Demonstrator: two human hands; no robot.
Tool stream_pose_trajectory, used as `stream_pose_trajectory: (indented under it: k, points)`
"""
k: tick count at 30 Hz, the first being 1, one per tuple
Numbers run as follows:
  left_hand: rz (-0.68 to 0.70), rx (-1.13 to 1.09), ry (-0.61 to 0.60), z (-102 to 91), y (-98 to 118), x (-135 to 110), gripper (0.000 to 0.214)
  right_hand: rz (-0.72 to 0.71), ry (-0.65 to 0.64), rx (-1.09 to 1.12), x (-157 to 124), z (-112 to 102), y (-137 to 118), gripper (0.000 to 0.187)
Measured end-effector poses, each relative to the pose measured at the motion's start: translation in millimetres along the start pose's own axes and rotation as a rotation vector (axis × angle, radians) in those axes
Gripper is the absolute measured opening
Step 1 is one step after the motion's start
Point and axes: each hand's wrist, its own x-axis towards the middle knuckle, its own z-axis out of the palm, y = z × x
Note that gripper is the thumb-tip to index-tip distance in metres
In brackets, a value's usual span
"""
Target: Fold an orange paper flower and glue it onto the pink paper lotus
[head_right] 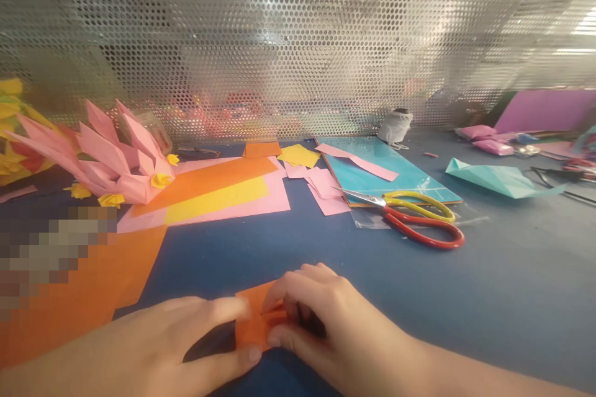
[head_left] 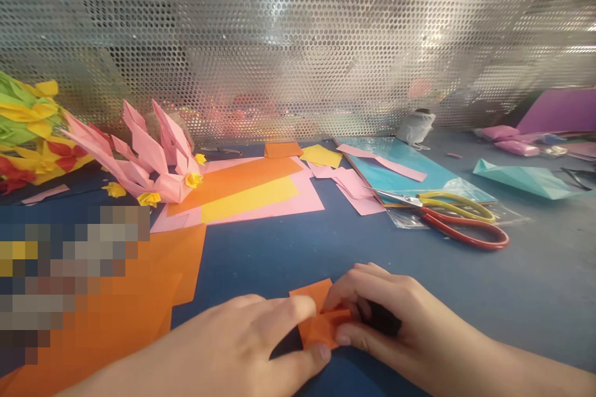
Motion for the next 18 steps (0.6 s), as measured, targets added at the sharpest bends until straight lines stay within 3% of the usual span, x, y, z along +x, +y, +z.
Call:
stream_pose_trajectory:
  k: [4,7,11,18]
  points:
    - [0.097,0.0,0.074,6.4,-4.9,3.7,0.027,-0.07,0.007,0.028,1.7,0.3,0.8,0.007]
    - [0.127,-0.029,0.079,-1.2,-6.2,3.1,0.032,-0.057,0.0,0.082,3.4,-1.0,0.6,0.003]
    - [0.096,-0.071,0.003,-10.2,-4.4,0.6,0.037,-0.067,-0.011,0.084,4.2,-3.1,0.2,0.005]
    - [-0.006,-0.039,0.115,-4.0,1.9,-5.4,0.029,0.008,-0.017,0.023,9.0,-6.6,-3.5,0.018]
